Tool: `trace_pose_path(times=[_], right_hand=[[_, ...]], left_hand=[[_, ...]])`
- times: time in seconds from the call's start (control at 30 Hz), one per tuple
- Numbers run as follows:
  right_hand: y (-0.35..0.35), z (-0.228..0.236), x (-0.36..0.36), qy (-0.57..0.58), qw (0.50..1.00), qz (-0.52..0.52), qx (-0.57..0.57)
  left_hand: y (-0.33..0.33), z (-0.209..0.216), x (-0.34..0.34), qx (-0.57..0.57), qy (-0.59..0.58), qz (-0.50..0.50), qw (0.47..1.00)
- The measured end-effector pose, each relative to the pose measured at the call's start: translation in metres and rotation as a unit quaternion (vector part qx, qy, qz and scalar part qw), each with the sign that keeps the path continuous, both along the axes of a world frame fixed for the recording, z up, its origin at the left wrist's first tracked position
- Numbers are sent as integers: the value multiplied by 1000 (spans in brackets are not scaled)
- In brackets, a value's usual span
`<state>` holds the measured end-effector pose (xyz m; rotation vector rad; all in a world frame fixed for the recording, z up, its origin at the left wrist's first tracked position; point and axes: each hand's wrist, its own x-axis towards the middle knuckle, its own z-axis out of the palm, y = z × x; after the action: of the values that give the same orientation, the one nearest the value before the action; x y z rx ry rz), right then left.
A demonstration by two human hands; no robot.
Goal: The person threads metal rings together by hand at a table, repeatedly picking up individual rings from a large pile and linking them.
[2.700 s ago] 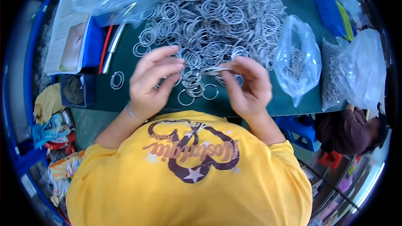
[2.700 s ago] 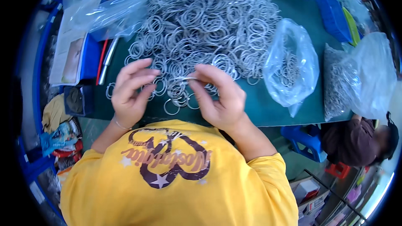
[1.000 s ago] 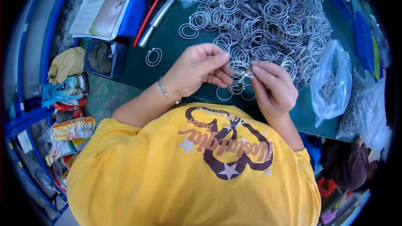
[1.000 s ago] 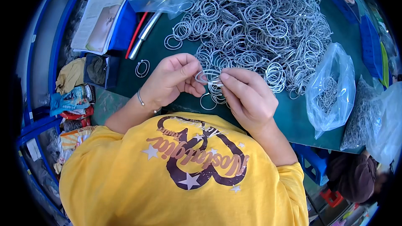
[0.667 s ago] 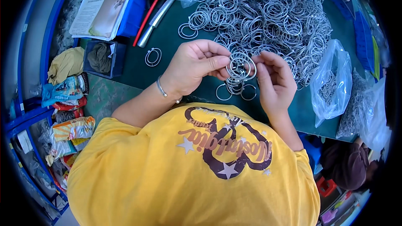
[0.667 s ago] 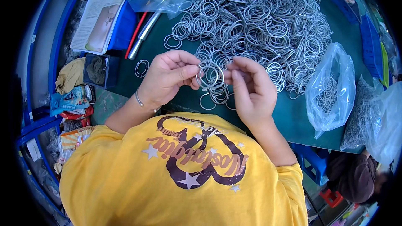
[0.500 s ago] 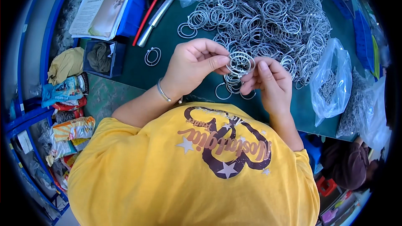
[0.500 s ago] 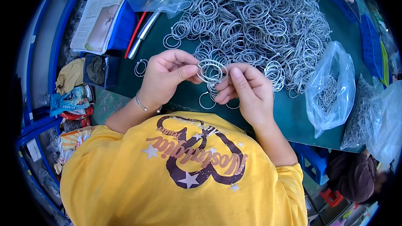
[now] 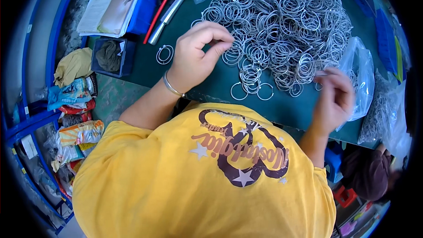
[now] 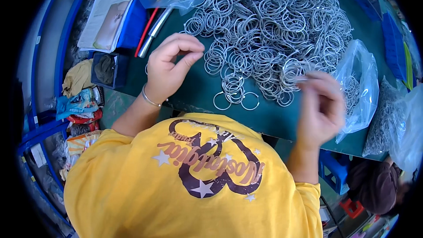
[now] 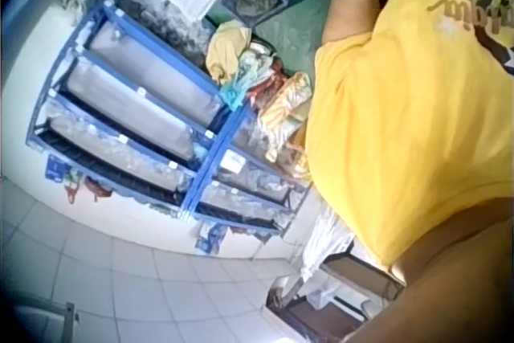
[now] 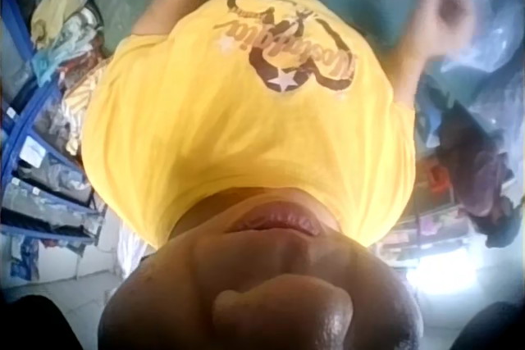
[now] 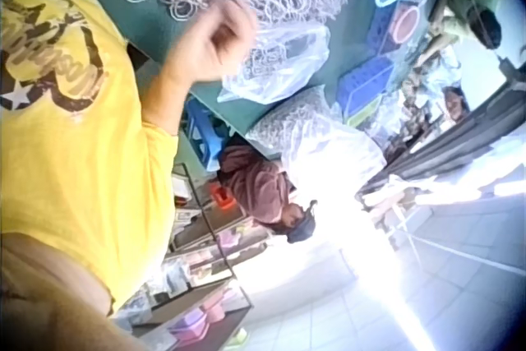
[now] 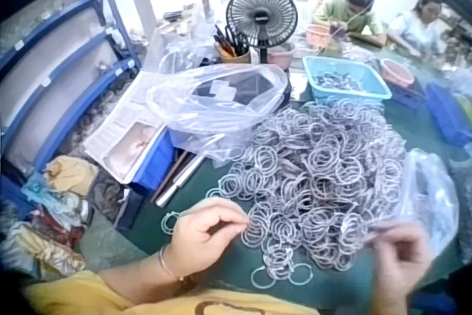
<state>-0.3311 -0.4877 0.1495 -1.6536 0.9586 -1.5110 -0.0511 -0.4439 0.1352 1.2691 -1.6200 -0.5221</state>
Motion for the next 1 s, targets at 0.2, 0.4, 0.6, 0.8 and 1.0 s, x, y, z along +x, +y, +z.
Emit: trace_pose_path(times=[0.2, 0.4, 0.6, 0.8, 1.0], right_hand=[[-35, 13, -114, 375, 857, -347, -69], [-33, 11, -60, 351, 885, -267, -152], [-3, 1, 47, 238, 965, 89, -73], [-1, -7, 69, 207, 960, 161, -94], [0, -7, 63, 184, 962, 112, -168]], left_hand=[[5, -12, 0, 131, -71, 5, 989], [8, -30, -14, 105, -176, 53, 977], [9, -18, -15, 128, -32, 33, 991], [11, 8, -21, 46, 50, -20, 998], [12, 17, -14, 295, 231, -59, 925]])
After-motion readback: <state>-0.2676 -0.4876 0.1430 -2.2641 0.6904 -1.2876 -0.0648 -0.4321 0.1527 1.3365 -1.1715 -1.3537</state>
